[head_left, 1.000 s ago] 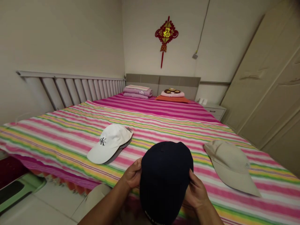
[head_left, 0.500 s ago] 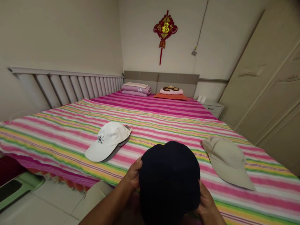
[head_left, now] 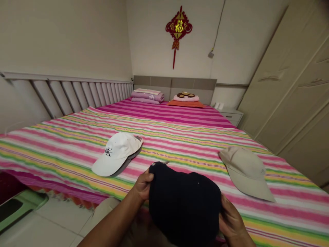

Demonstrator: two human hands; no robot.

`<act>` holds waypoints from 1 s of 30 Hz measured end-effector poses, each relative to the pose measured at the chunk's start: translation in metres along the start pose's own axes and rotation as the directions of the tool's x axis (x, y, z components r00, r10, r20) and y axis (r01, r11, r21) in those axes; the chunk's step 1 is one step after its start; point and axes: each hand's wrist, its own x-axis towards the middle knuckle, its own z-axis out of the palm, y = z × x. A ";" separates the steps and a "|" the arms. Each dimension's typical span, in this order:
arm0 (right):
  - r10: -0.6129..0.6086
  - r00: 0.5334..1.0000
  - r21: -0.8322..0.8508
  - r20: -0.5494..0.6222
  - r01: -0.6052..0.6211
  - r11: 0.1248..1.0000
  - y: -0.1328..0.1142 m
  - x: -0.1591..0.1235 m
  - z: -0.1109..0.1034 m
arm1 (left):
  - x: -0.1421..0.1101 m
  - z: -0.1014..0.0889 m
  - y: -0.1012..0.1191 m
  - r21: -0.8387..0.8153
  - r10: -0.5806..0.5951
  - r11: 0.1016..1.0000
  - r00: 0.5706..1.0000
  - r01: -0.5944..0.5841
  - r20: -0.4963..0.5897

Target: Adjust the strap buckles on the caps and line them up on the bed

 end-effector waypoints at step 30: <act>-0.033 0.968 -0.193 0.249 0.083 0.978 -0.026 -0.030 0.034 | 0.013 0.070 0.026 0.606 -0.188 0.759 0.972 0.237 -0.145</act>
